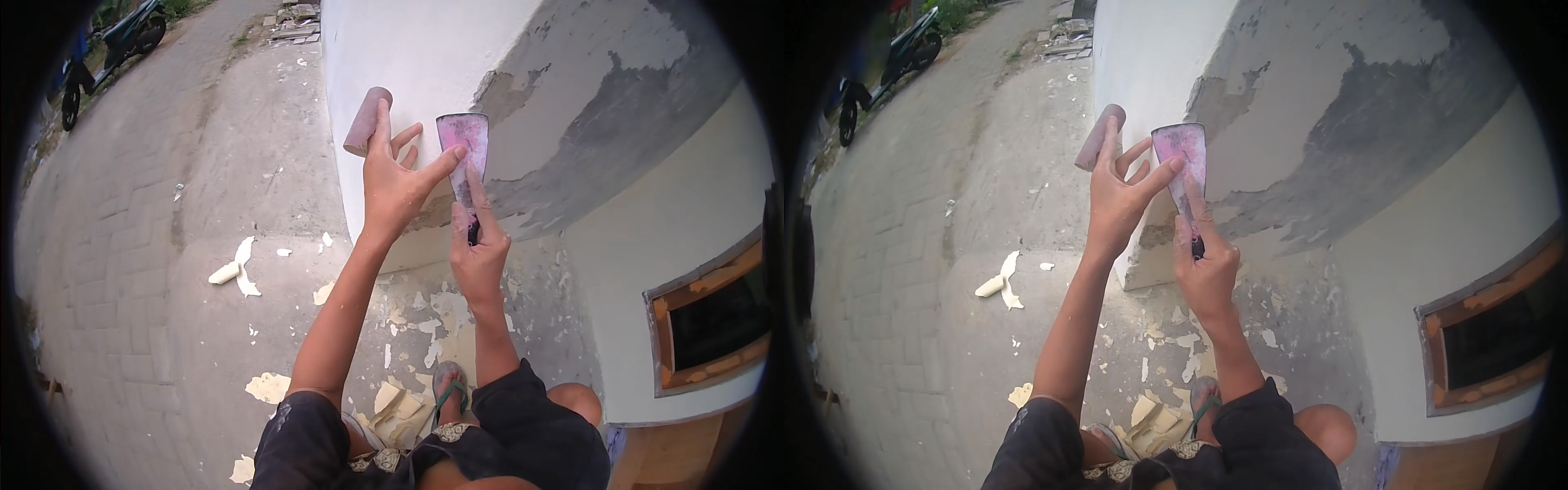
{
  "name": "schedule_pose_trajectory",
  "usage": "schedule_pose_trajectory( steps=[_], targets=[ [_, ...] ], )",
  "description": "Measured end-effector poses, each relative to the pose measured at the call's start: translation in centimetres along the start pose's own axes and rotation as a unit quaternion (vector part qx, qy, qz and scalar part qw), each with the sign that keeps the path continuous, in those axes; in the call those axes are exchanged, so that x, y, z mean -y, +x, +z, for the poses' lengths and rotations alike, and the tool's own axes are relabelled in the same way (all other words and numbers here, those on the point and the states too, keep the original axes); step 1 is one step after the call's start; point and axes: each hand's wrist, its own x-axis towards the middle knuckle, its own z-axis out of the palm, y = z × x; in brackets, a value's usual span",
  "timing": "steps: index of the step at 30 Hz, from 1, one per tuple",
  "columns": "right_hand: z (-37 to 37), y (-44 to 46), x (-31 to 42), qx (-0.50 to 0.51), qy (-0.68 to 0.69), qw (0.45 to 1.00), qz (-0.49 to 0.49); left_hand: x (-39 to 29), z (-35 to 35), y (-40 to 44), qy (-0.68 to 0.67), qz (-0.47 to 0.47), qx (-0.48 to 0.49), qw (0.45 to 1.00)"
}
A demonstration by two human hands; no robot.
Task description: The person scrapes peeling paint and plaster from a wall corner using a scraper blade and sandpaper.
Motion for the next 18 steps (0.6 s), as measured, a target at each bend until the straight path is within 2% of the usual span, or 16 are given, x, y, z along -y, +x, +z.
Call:
schedule_pose_trajectory(
  steps=[3,6,11,14,17,18],
  targets=[
    [1.5,-0.5,0.0,0.052,0.013,0.996,0.076,-0.6,-0.5,0.3,-0.016,-0.015,0.0,1.0],
    [2.9,-3.2,-0.2,0.044,0.071,0.992,0.092,0.2,-0.7,0.2,-0.01,-0.011,0.019,1.0],
    [3.9,-3.0,0.9,0.02,0.05,0.993,0.104,-0.3,-0.6,-0.1,0.009,-0.016,0.009,1.0],
    [5.1,-3.1,1.4,-0.054,0.111,0.984,0.126,0.6,-0.8,0.2,0.005,-0.027,0.001,1.0],
    [5.8,-2.5,4.7,-0.113,0.288,0.937,0.165,0.2,-0.9,0.1,0.016,-0.034,0.009,0.999],
    [5.9,-2.6,4.4,-0.094,0.309,0.932,0.165,-0.1,-1.0,0.1,0.006,-0.036,0.013,0.999]
  ],
)
